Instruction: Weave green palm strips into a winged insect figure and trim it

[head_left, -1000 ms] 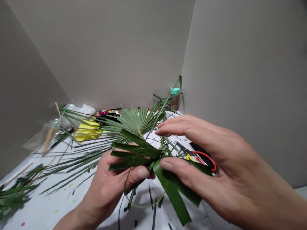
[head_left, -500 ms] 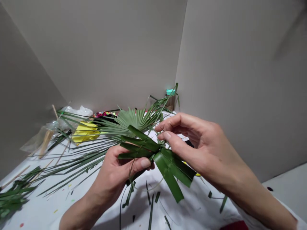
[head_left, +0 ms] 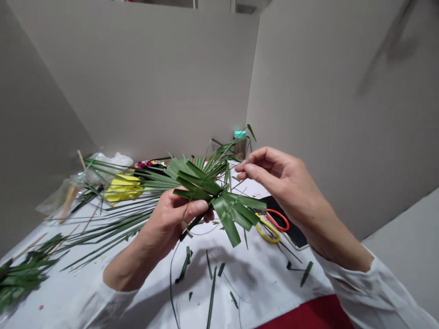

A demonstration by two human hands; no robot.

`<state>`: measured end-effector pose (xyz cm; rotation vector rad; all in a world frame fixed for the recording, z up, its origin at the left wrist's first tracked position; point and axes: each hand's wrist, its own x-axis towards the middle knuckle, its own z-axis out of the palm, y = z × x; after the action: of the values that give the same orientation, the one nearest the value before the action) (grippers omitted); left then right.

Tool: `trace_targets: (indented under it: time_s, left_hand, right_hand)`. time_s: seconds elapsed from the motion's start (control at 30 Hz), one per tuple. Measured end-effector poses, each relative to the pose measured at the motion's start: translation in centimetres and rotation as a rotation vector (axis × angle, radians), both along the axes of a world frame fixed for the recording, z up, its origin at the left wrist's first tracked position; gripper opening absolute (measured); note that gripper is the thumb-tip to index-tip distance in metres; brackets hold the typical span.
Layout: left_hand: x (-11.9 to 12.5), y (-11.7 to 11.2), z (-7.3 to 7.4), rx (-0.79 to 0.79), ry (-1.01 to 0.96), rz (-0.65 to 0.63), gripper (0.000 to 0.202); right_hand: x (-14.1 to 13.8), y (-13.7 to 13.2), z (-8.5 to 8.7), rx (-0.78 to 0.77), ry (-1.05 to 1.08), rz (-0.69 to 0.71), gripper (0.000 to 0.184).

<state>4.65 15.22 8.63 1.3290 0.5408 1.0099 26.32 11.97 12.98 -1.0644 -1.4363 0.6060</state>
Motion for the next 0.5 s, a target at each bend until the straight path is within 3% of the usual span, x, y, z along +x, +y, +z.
trace_targets:
  time_s: [0.3,0.5]
  left_hand:
    - [-3.5,1.2,-1.9,-0.033,0.099,0.004,0.02]
    - [-4.4,0.0,-2.6,-0.083,0.076,0.015,0.013]
  right_hand:
    - [2.8,-1.1,-3.0,-0.041,-0.204,-0.07,0.015]
    - [4.1,-2.8,-4.9,-0.149,-0.345,-0.054,0.024]
